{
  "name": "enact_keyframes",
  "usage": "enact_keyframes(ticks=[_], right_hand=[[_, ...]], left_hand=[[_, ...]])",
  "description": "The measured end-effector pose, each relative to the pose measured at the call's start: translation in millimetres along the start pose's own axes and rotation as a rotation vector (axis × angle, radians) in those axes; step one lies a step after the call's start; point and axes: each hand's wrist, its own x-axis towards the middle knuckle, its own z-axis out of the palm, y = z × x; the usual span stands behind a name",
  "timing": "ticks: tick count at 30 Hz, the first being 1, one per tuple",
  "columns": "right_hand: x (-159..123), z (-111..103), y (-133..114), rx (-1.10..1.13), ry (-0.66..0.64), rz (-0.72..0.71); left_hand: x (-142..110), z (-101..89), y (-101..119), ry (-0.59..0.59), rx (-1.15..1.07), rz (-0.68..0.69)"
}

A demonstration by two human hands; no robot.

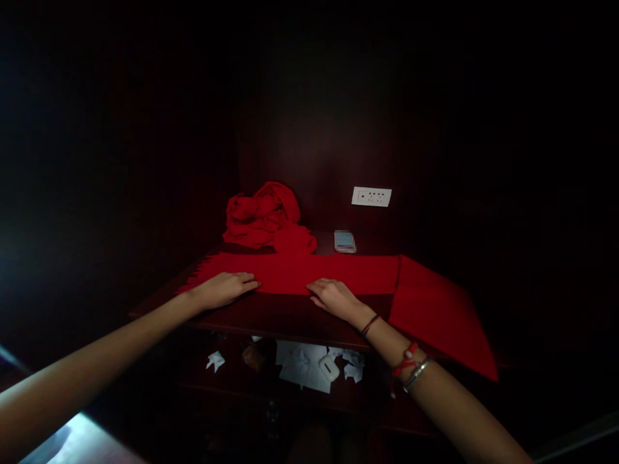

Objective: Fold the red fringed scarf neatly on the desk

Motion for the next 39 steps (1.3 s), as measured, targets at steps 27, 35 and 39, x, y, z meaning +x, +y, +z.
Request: enact_keyframes(ticks=[27, 35, 39], right_hand=[[35, 12, -32, -0.214, 0.169, -0.003], [40, 12, -33, -0.243, 0.06, -0.029], [34, 13, -30, -0.208, 0.025, -0.06]], left_hand=[[5, -2.6, -1, 0.083, 0.023, -0.142], [-8, 6.5, 7, 0.022, 0.065, -0.15], [-25, 11.9, -1, -0.019, 0.103, -0.176]])
